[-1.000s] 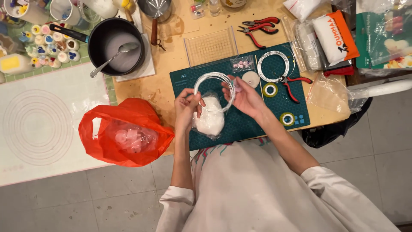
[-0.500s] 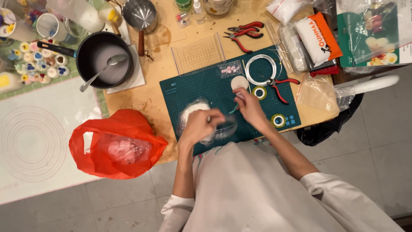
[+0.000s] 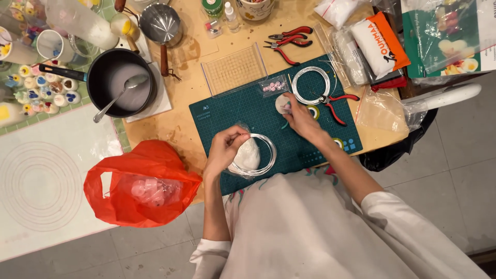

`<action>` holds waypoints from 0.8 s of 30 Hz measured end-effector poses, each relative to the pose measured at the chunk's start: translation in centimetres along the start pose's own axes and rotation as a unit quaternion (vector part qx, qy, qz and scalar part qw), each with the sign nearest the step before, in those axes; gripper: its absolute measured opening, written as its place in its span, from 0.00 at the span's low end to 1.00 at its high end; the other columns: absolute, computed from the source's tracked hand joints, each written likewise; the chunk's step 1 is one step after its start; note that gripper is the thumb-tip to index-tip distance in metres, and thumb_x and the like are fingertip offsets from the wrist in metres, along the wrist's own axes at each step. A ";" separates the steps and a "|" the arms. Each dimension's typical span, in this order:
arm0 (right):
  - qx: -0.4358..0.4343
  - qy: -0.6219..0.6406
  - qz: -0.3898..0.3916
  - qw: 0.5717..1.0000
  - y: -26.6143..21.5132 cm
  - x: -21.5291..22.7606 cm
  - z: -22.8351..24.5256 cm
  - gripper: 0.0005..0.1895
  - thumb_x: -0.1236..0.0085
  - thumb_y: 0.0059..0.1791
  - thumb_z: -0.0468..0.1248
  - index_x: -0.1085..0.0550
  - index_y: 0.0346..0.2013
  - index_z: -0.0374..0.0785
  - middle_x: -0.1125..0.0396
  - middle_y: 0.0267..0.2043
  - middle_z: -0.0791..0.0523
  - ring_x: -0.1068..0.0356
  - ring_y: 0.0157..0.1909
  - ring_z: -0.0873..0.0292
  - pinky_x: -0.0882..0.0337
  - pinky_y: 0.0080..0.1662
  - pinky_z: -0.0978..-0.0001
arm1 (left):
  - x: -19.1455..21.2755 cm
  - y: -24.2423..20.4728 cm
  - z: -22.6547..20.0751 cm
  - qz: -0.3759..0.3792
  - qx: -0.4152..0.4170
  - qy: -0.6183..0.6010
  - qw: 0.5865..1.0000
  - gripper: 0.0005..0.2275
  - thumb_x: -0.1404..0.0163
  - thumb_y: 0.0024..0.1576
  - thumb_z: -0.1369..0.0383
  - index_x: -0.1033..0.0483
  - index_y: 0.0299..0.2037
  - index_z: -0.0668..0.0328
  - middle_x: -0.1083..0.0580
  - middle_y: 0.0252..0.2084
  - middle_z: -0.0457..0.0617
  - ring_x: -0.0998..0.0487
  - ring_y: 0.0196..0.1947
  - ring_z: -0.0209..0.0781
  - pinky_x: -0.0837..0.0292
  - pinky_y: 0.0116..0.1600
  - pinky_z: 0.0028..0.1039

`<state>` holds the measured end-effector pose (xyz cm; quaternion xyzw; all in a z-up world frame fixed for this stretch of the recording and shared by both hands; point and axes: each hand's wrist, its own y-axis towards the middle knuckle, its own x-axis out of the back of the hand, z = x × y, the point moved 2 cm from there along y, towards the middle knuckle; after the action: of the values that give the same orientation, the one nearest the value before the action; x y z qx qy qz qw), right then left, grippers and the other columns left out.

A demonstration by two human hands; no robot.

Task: Organizing craft supplies and tools on a workbench.

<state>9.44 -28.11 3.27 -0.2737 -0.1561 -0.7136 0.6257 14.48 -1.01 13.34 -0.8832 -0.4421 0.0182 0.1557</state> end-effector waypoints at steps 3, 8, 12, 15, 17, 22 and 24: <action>0.098 -0.147 0.006 0.984 0.5 2.2 2.3 0.32 0.35 0.45 0.36 0.37 0.63 0.42 0.28 0.53 0.44 0.27 0.51 0.39 0.26 0.45 0.50 | 0.0 0.1 0.8 -0.003 0.001 -0.040 0.999 0.05 0.46 0.63 0.72 0.22 0.37 0.67 0.32 0.25 0.37 0.39 0.26 0.22 0.46 0.30 0.18; -0.121 -0.114 -0.115 0.979 1.5 5.7 -4.8 0.19 0.40 0.54 0.43 0.28 0.58 0.43 0.24 0.49 0.50 0.23 0.44 0.47 0.26 0.46 0.54 | 0.5 0.3 1.1 -0.073 -0.011 -0.052 0.996 0.04 0.47 0.63 0.73 0.23 0.38 0.66 0.28 0.26 0.36 0.36 0.26 0.21 0.44 0.31 0.17; -0.078 -0.139 -0.246 0.956 2.3 10.5 -6.4 0.18 0.39 0.54 0.36 0.26 0.58 0.37 0.25 0.47 0.47 0.25 0.45 0.44 0.27 0.49 0.52 | 0.6 1.1 1.4 -0.106 -0.020 -0.076 0.991 0.04 0.47 0.63 0.73 0.23 0.38 0.66 0.31 0.26 0.35 0.39 0.25 0.20 0.47 0.29 0.17; -0.076 -0.130 -0.250 0.957 4.4 12.5 -3.6 0.26 0.34 0.50 0.36 0.29 0.61 0.34 0.25 0.44 0.46 0.26 0.42 0.44 0.30 0.43 0.54 | 0.4 1.7 0.7 -0.103 -0.035 -0.082 0.991 0.04 0.47 0.63 0.72 0.23 0.38 0.66 0.31 0.26 0.34 0.41 0.25 0.20 0.49 0.29 0.17; -0.017 -0.079 -0.181 0.980 6.2 12.7 -1.6 0.28 0.29 0.47 0.39 0.27 0.59 0.32 0.30 0.43 0.44 0.30 0.33 0.46 0.30 0.38 0.60 | 0.1 2.2 0.1 -0.089 -0.041 -0.062 0.993 0.05 0.46 0.64 0.72 0.23 0.38 0.66 0.33 0.24 0.34 0.42 0.24 0.20 0.50 0.29 0.18; -0.082 0.255 -0.098 0.958 9.2 11.5 -7.2 0.14 0.38 0.53 0.42 0.21 0.46 0.35 0.25 0.40 0.57 0.27 0.37 0.65 0.27 0.38 0.74 | 0.4 2.1 -0.6 -0.102 -0.035 -0.079 0.991 0.04 0.46 0.63 0.72 0.23 0.38 0.65 0.33 0.24 0.34 0.42 0.24 0.21 0.51 0.28 0.18; -0.111 0.282 -0.071 0.950 8.8 12.5 -7.6 0.12 0.40 0.55 0.42 0.20 0.41 0.34 0.25 0.36 0.57 0.28 0.33 0.64 0.28 0.38 0.75 | 0.9 2.0 0.2 -0.114 -0.026 -0.102 0.988 0.04 0.46 0.63 0.73 0.23 0.38 0.65 0.33 0.24 0.34 0.43 0.23 0.21 0.52 0.28 0.18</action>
<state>15.71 -44.01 3.42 -0.1171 0.0883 -0.8170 0.5577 16.52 -1.34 12.67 -0.8243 -0.5536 0.0791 0.0879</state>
